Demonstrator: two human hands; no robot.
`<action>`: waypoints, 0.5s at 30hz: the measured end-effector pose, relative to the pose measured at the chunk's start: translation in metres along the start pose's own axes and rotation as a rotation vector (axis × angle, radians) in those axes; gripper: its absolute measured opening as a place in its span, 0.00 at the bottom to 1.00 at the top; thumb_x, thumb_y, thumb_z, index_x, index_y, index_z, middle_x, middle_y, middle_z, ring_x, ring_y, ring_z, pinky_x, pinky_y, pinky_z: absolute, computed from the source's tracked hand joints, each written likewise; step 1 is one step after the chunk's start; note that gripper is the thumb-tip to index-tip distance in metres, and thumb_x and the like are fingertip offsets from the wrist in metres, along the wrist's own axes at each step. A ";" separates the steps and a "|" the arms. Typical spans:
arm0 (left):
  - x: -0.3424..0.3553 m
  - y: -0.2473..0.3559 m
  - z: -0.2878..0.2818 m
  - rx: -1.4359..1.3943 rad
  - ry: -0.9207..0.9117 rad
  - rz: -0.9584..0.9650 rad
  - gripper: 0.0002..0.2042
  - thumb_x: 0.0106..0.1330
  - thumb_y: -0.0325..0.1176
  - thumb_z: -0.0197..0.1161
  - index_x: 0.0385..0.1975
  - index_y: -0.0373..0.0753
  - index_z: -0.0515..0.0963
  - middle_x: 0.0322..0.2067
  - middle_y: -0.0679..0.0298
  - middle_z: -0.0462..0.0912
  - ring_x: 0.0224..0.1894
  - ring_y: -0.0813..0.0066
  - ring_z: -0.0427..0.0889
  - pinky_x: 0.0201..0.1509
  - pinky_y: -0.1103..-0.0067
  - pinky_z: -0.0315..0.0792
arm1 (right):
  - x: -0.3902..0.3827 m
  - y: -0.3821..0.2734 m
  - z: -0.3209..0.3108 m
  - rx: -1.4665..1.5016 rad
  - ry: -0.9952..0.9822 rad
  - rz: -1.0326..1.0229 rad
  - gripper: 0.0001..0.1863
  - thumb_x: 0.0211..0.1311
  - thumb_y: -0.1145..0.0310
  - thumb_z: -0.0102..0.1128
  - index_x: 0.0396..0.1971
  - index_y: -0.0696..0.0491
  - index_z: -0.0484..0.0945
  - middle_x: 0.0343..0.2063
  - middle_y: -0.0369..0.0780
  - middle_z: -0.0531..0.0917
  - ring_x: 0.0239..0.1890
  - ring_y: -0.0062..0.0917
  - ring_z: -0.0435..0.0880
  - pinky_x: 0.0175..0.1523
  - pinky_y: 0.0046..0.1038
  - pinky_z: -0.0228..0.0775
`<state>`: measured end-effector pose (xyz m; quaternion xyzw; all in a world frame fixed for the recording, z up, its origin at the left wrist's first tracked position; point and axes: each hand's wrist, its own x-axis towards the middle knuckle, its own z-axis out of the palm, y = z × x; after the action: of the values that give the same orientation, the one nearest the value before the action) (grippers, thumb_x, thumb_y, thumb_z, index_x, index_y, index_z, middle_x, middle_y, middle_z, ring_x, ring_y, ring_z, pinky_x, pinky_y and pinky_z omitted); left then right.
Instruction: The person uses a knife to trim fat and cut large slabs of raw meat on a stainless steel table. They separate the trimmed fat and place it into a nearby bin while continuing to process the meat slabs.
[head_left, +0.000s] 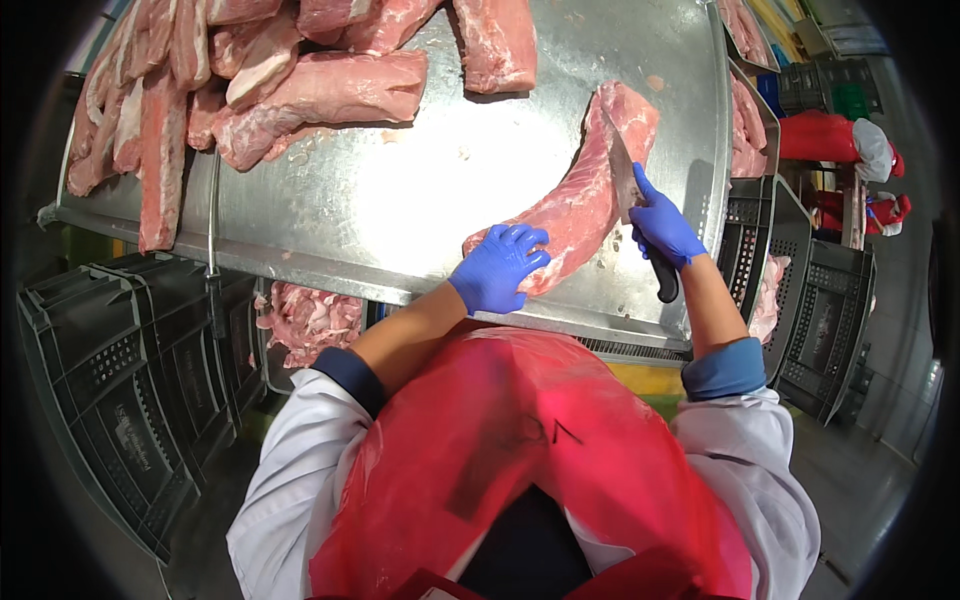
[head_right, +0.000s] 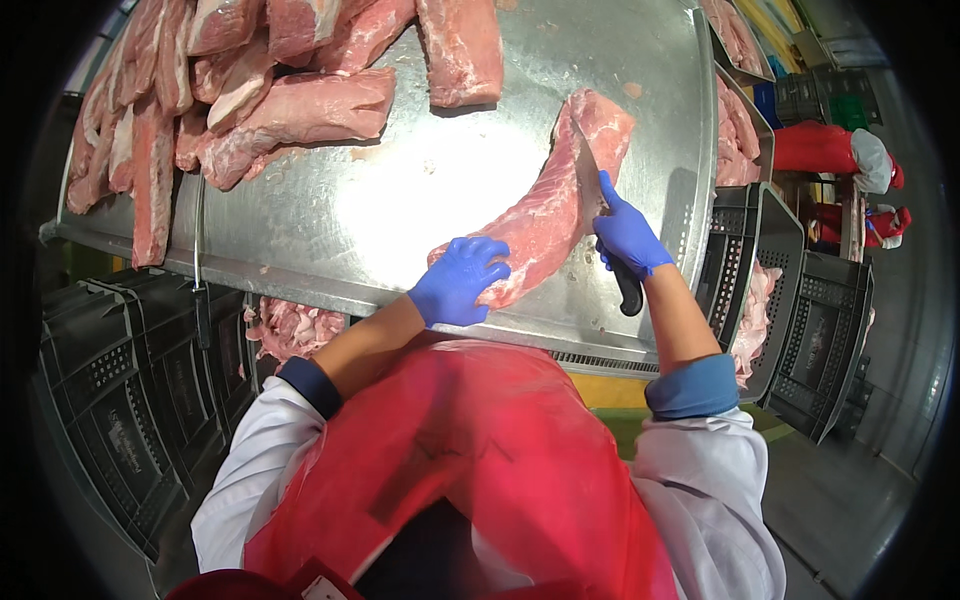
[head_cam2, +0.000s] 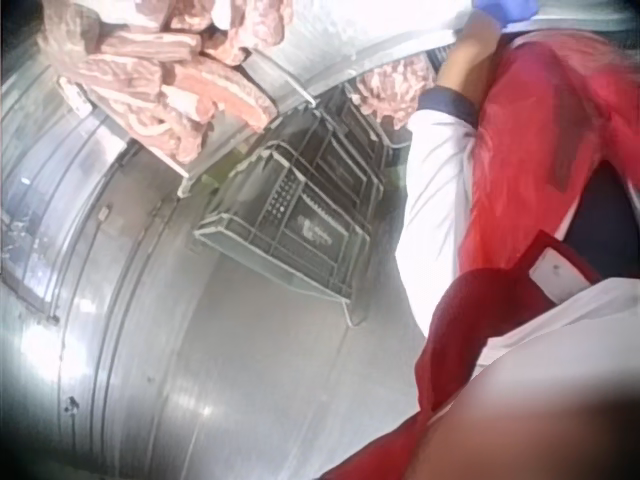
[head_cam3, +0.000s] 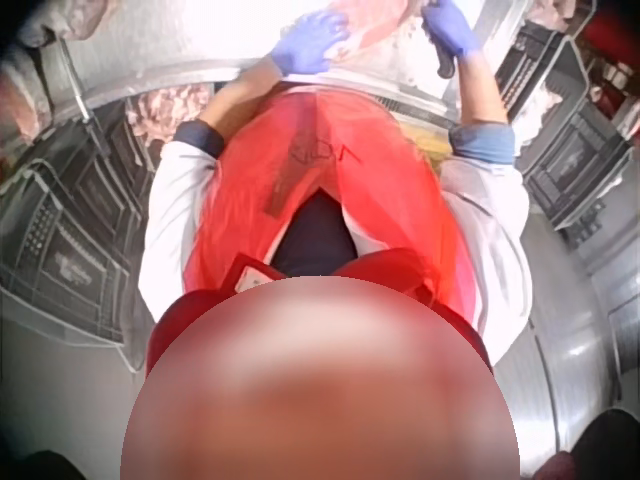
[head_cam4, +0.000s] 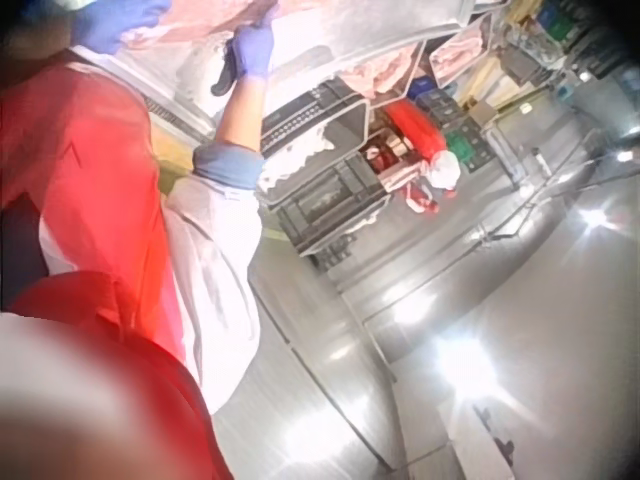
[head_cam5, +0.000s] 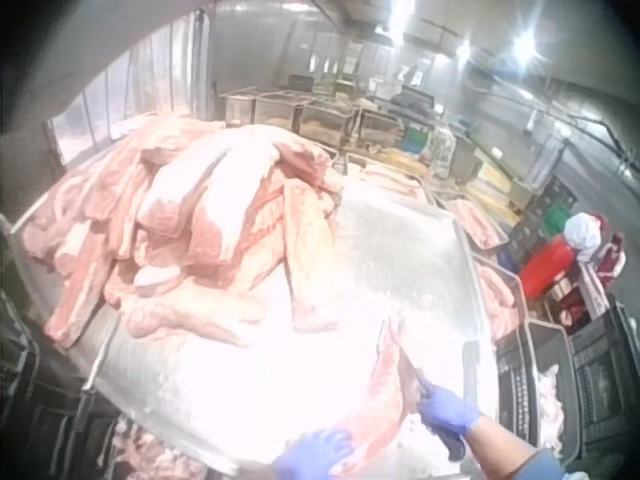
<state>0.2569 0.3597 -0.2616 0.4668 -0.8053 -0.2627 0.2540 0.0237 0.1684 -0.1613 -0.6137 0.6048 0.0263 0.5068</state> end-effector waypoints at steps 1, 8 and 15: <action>0.001 -0.002 0.001 -0.007 0.004 0.010 0.27 0.47 0.39 0.69 0.51 0.44 0.74 0.60 0.56 0.68 0.64 0.51 0.66 0.66 0.57 0.60 | 0.007 -0.004 -0.002 -0.083 0.038 0.000 0.43 0.61 0.77 0.44 0.78 0.38 0.49 0.18 0.37 0.75 0.15 0.22 0.74 0.21 0.29 0.71; 0.007 0.002 -0.002 -0.003 0.116 -0.047 0.26 0.46 0.36 0.68 0.50 0.43 0.75 0.60 0.55 0.69 0.63 0.50 0.67 0.65 0.58 0.62 | -0.012 0.034 -0.023 -0.328 0.045 -0.111 0.43 0.64 0.76 0.45 0.78 0.36 0.46 0.22 0.40 0.78 0.18 0.24 0.76 0.23 0.30 0.74; 0.013 0.014 0.007 0.029 0.081 -0.101 0.28 0.45 0.39 0.70 0.50 0.44 0.75 0.60 0.57 0.70 0.64 0.52 0.67 0.66 0.58 0.61 | -0.027 -0.004 -0.030 -0.145 -0.090 0.009 0.42 0.64 0.74 0.47 0.78 0.38 0.47 0.24 0.41 0.79 0.19 0.23 0.76 0.28 0.30 0.74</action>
<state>0.2381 0.3559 -0.2555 0.5208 -0.7736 -0.2441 0.2659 0.0021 0.1676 -0.1269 -0.6443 0.5808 0.0997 0.4875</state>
